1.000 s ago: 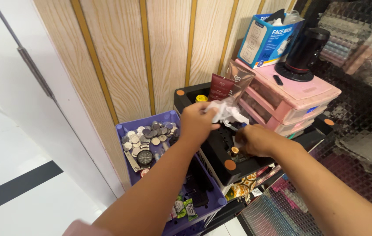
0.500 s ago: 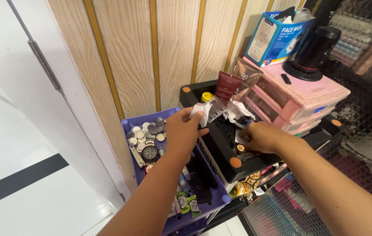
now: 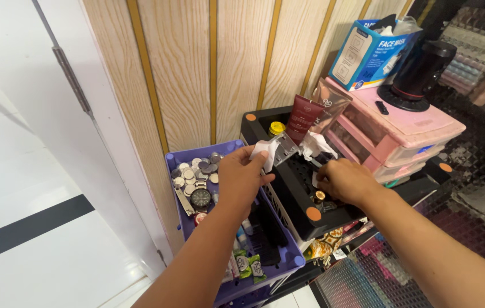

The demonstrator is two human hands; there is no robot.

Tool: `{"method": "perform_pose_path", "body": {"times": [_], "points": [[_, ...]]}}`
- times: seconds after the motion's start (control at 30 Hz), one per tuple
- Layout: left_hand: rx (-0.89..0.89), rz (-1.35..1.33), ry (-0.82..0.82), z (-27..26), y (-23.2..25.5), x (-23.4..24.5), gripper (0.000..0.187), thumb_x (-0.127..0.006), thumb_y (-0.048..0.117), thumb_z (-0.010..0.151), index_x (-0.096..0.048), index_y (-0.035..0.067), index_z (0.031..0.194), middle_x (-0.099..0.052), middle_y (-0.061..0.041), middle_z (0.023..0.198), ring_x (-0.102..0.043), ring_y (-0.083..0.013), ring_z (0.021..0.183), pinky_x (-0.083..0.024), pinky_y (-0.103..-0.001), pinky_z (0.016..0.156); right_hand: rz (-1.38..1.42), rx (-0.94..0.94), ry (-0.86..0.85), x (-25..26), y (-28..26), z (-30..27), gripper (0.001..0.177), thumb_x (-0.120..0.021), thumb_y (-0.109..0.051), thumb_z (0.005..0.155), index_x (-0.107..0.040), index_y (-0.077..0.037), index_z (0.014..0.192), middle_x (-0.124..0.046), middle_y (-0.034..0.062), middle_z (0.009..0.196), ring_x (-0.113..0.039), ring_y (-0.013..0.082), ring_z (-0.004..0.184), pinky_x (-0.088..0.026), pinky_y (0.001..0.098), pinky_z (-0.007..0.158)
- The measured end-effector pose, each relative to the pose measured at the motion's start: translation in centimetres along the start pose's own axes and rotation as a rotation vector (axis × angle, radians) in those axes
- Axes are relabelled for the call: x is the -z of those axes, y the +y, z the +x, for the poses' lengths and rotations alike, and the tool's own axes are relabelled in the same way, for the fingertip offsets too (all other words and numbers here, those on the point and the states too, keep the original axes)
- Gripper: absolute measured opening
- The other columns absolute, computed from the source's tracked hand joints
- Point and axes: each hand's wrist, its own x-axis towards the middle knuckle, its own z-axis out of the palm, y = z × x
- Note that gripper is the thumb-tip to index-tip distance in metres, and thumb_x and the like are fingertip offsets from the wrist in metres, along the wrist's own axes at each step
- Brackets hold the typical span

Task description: The person organizes a cluttered rolling cart by moving various items such as a cloth, small packets, a face mask box, a comb, and bottles between the cart and a nearby table. The person also wipes a pink plastic drawer unit with a cloth.

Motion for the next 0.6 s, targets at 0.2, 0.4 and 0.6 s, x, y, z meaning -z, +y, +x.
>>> {"method": "perform_pose_path", "body": {"times": [0.2,0.4,0.6], "points": [[0.017,0.001,0.014,0.0,-0.1,0.0,0.027,-0.067,0.015,0.093,-0.072,-0.002,0.113,-0.073,-0.008,0.096,-0.069,-0.0135,0.079,-0.063,-0.029,0.064,-0.037,0.009,0.054,-0.7,0.0,-0.3,0.019,-0.071,-0.032,0.085,-0.079,-0.019,0.094,-0.076,0.0099,0.094,-0.072,0.0326,0.095,-0.058,0.0455,0.082],[0.02,0.012,-0.003,-0.3,0.0,-0.6,0.027,-0.067,0.015,0.093,-0.071,-0.002,0.113,-0.073,-0.007,0.098,-0.069,-0.0131,0.081,-0.063,-0.029,0.065,0.026,0.045,0.084,-0.6,0.2,-0.4,0.018,-0.071,-0.029,0.082,-0.08,-0.017,0.092,-0.077,0.0107,0.093,-0.073,0.0333,0.093,-0.058,0.0454,0.081],[0.045,0.028,-0.002,-0.6,0.0,-1.1,0.029,-0.067,0.016,0.093,-0.071,-0.002,0.115,-0.074,-0.007,0.098,-0.07,-0.0134,0.082,-0.063,-0.029,0.066,0.068,-0.007,0.032,-0.1,-0.2,-1.1,0.026,-0.075,-0.04,0.082,-0.08,-0.016,0.092,-0.077,0.0107,0.094,-0.072,0.0321,0.095,-0.057,0.0465,0.082]]}}
